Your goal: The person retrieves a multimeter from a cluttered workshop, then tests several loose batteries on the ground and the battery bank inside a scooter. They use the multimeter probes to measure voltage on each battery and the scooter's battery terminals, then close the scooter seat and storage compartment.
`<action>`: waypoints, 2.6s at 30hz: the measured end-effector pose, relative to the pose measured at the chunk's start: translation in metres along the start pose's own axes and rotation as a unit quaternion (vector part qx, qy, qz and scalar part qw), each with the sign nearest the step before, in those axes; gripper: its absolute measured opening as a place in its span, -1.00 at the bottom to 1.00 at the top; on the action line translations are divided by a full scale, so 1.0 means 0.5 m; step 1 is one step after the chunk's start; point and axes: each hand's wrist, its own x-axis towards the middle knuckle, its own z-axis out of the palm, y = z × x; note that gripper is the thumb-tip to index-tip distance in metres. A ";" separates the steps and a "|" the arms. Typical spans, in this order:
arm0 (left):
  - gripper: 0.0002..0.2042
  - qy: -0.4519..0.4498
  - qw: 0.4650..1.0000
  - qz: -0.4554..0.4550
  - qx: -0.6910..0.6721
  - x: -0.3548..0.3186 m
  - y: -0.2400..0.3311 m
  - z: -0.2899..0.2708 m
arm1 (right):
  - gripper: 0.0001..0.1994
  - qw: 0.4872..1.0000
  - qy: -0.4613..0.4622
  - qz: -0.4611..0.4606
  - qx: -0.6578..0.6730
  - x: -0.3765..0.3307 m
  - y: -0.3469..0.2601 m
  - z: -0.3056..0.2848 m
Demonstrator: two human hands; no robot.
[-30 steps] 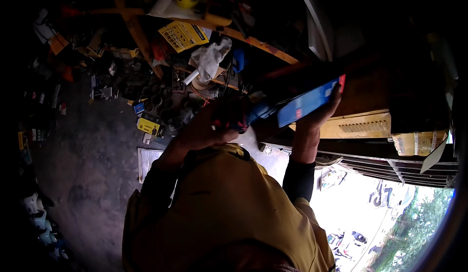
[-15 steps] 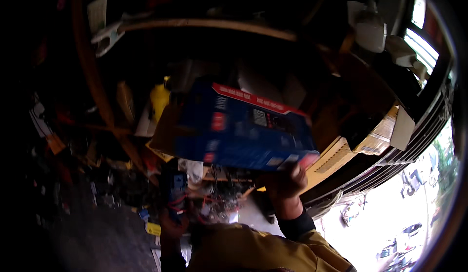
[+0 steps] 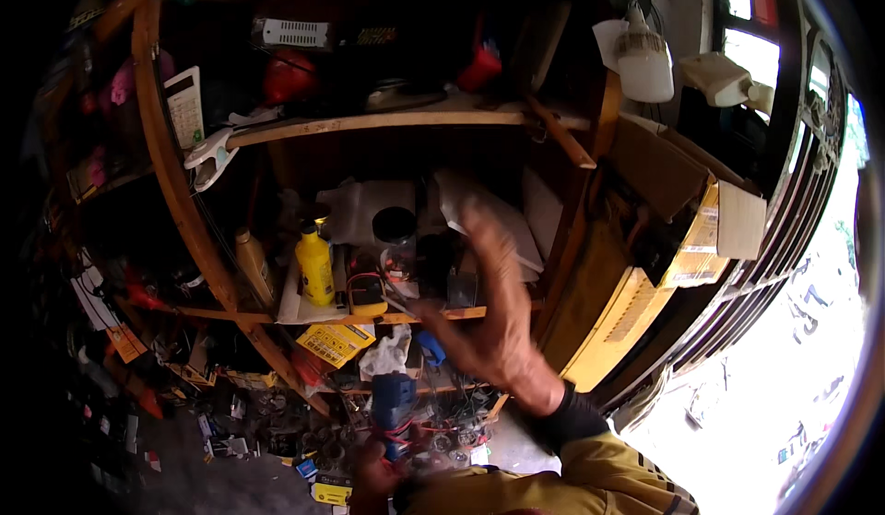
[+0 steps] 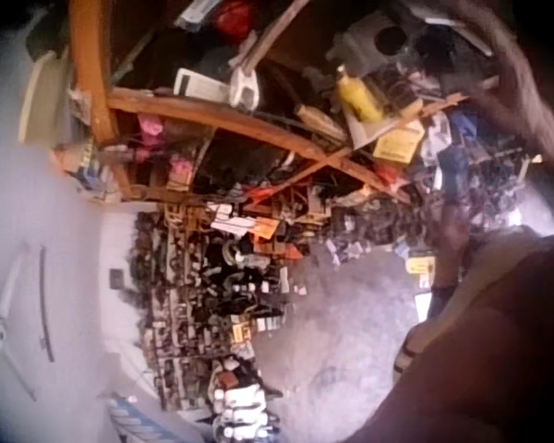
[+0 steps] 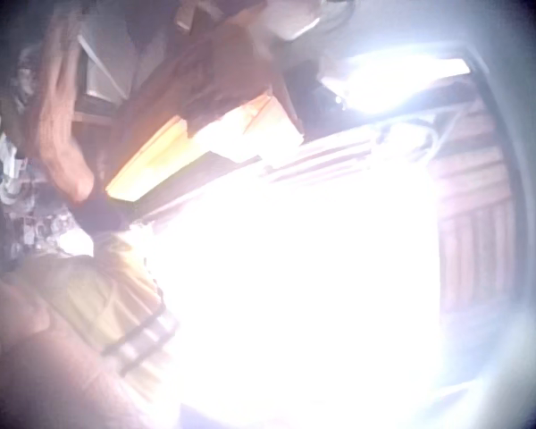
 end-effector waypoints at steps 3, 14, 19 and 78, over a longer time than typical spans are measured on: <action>-0.20 -0.049 0.997 0.013 0.065 0.029 0.004 0.098 | -0.18 0.915 -0.107 0.349 0.171 -0.242 0.048 0.013; -0.23 -0.245 0.844 -0.079 0.470 0.082 -0.183 0.339 | -0.42 0.495 0.272 0.623 0.541 -0.569 -0.037 -0.235; -0.48 -0.330 0.840 -0.140 0.407 0.081 -0.350 0.415 | -0.28 0.480 0.383 0.598 0.515 -0.674 -0.105 -0.452; -0.80 -0.806 0.486 0.008 0.336 -0.220 -2.134 1.755 | -0.29 0.663 0.706 0.232 0.091 -1.309 -0.027 -2.498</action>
